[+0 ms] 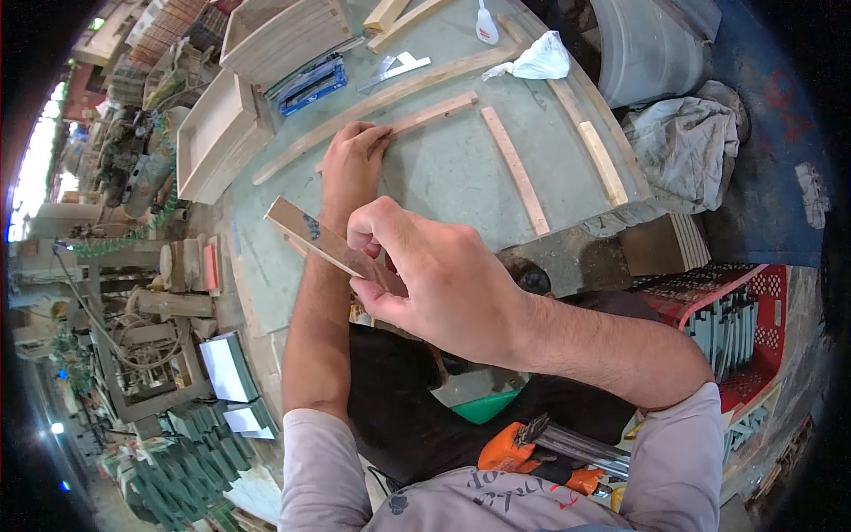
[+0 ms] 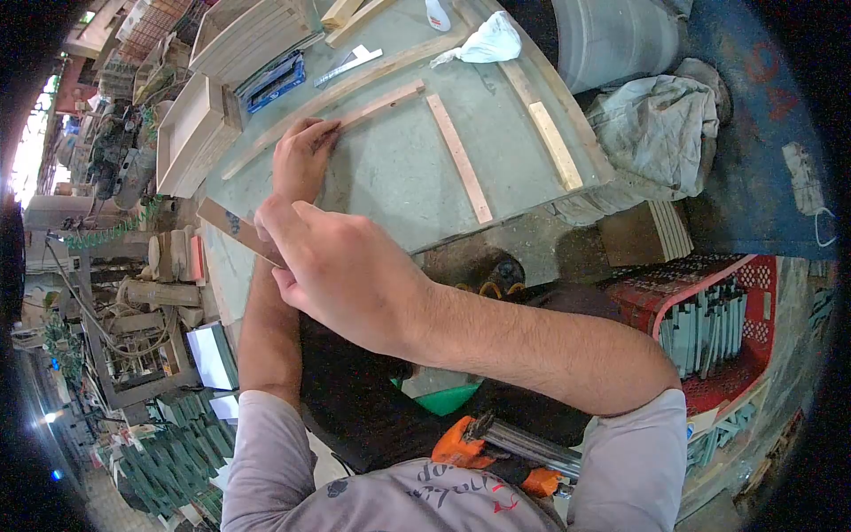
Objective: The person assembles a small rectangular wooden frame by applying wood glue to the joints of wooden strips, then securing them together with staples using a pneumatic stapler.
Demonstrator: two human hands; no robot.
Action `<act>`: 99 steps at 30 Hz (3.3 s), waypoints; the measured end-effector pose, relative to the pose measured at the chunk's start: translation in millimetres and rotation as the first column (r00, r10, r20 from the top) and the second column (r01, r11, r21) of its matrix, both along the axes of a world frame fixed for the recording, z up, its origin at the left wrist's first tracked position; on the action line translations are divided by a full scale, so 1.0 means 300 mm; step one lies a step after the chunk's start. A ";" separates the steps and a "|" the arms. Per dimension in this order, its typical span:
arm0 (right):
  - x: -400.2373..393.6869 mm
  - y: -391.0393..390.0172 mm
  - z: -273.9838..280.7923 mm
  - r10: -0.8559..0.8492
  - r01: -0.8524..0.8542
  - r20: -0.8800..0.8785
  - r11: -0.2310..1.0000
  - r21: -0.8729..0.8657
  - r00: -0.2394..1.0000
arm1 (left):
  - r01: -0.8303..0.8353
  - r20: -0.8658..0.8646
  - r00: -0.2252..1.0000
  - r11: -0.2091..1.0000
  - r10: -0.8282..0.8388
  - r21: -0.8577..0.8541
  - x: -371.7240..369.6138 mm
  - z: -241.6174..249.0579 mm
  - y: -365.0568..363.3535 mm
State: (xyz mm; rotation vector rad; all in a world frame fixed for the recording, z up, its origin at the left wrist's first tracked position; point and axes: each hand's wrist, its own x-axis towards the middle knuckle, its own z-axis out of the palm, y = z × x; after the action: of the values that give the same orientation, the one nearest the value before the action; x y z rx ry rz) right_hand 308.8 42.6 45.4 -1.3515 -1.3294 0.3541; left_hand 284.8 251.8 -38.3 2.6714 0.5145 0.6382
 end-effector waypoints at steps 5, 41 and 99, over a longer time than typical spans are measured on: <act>-0.003 0.001 -0.004 -0.066 0.066 0.032 0.998 0.008 0.997 | -0.022 -0.005 1.000 1.000 0.022 0.007 0.004 -0.003 -0.004; 0.086 0.005 -0.015 -0.123 0.099 -0.190 0.986 -0.132 0.974 | -0.033 0.160 0.987 0.999 0.027 0.038 -0.014 0.050 0.002; 0.330 -0.008 -0.199 -0.418 0.601 0.443 0.653 -0.460 0.793 | 0.061 0.072 0.995 0.162 0.066 -0.985 -0.203 0.127 -0.123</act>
State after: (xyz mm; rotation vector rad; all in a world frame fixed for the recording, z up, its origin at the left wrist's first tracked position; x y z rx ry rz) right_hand 407.6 40.1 -14.4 -2.3262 -1.0230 0.1567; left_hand 223.9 214.7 -0.1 1.2968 0.6046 0.2188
